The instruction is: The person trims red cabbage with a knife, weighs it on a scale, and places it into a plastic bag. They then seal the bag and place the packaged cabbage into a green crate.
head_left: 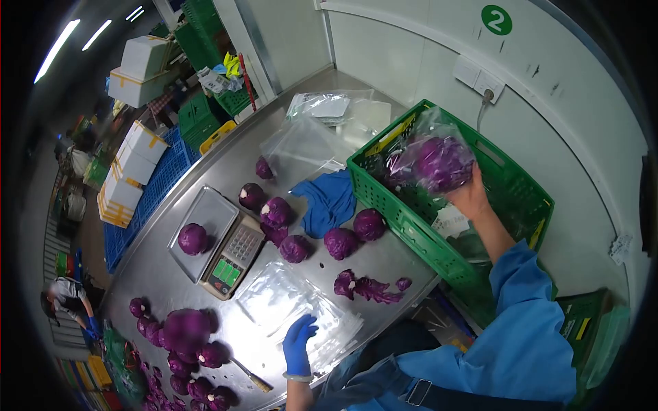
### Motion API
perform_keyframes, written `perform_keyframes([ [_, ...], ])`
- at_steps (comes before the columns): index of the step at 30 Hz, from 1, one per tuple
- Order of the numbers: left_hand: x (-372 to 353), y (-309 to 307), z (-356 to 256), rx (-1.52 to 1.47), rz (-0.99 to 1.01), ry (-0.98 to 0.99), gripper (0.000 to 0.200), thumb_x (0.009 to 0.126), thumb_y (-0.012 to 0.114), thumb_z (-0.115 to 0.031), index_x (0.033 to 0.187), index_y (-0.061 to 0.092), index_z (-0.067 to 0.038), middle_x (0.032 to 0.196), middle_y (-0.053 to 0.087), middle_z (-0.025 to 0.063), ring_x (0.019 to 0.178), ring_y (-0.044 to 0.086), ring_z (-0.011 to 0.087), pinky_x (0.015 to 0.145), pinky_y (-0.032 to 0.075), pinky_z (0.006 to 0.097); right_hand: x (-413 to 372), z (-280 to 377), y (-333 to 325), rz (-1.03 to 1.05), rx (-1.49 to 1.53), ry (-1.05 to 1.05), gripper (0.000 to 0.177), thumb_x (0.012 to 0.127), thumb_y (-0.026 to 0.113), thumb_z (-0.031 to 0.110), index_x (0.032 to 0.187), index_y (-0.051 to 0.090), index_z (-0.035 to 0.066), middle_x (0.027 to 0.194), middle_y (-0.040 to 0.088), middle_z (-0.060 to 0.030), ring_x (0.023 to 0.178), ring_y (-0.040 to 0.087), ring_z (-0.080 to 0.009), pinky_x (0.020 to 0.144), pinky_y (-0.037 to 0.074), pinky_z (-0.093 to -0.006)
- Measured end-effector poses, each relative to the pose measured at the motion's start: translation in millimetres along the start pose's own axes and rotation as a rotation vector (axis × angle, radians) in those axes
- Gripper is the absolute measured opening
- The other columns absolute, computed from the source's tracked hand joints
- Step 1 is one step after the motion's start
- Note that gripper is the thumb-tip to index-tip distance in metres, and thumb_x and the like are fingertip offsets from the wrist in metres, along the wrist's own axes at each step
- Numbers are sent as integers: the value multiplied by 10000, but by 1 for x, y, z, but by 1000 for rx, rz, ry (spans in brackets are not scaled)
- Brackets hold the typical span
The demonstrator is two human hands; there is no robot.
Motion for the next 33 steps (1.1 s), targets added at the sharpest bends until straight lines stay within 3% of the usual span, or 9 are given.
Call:
perform_keyframes([
  [10, -9, -68, 100, 719, -271, 42, 190, 905, 598, -146, 1027, 683, -29, 889, 685, 110, 777, 661, 205, 707, 516, 313, 77, -23, -213, -569, -63, 240, 781, 824, 573, 669, 1389, 419, 153, 1354, 496, -129, 1136, 555, -321, 914, 490, -502],
  [14, 2, -57, 93, 875, -302, 208, 144, 837, 696, -160, 938, 686, -58, 866, 665, 114, 750, 638, 262, 703, 506, 356, 91, 18, -242, -834, -942, 644, 867, 784, 522, 758, 1343, 471, 98, 1245, 566, -194, 1026, 600, -346, 859, 500, -507],
  [16, 13, -59, 105, 1115, -118, 363, 206, 766, 739, -208, 927, 689, -90, 926, 662, 86, 864, 622, 292, 764, 496, 402, 99, 48, -200, -753, -1636, 803, 610, 896, 533, 580, 1171, 620, 42, 1000, 666, -178, 923, 657, -265, 796, 519, -397],
  [19, 27, -88, 146, 1113, 104, 105, 189, 796, 715, -195, 948, 693, -84, 956, 663, 115, 903, 629, 276, 820, 504, 383, 102, 45, -136, -176, -2082, -214, 381, 936, 565, 363, 1027, 661, 5, 852, 676, -152, 813, 671, -233, 724, 510, -341],
  [23, 36, -97, 115, 478, -141, 44, 126, 885, 660, -121, 961, 685, -24, 934, 692, 75, 872, 652, 155, 807, 509, 296, 8, -70, 74, 101, -1553, -357, 175, 871, 607, 111, 1008, 622, 4, 820, 626, -132, 751, 627, -240, 690, 501, -357],
  [25, 26, -94, 78, 405, -135, 53, 122, 895, 643, -90, 991, 674, -22, 921, 692, 55, 840, 635, 121, 772, 510, 276, -70, -148, 175, 835, -1620, -877, 96, 814, 637, 88, 874, 634, 13, 868, 632, -119, 787, 614, -318, 697, 514, -403],
  [26, 23, -93, 62, 370, -129, 64, 124, 901, 634, -75, 1006, 669, -21, 915, 693, 45, 824, 627, 104, 755, 511, 265, -99, -185, 214, 1047, -1423, -763, 167, 793, 695, 174, 839, 640, 23, 851, 628, -109, 803, 621, -300, 706, 517, -402],
  [30, -7, -92, 16, 257, -221, 133, 145, 877, 671, -69, 1000, 660, 7, 909, 686, 48, 833, 621, 98, 769, 498, 237, -155, -347, 222, 740, -1213, 443, 330, 845, 692, 329, 927, 671, 10, 874, 696, -133, 759, 681, -245, 654, 520, -315],
  [33, -23, -130, 25, -70, -276, 30, 157, 857, 677, -46, 999, 653, 18, 895, 675, 58, 843, 625, 121, 773, 499, 259, -155, -378, 249, 803, -968, 669, 272, 881, 675, 230, 959, 662, -31, 879, 711, -149, 834, 688, -150, 664, 534, -283],
])
Point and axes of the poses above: each hand's wrist, its own x-axis towards the middle knuckle, its own y-axis out of the palm, z = x × y, the point moved 3 cm from there along x, towards the middle knuckle
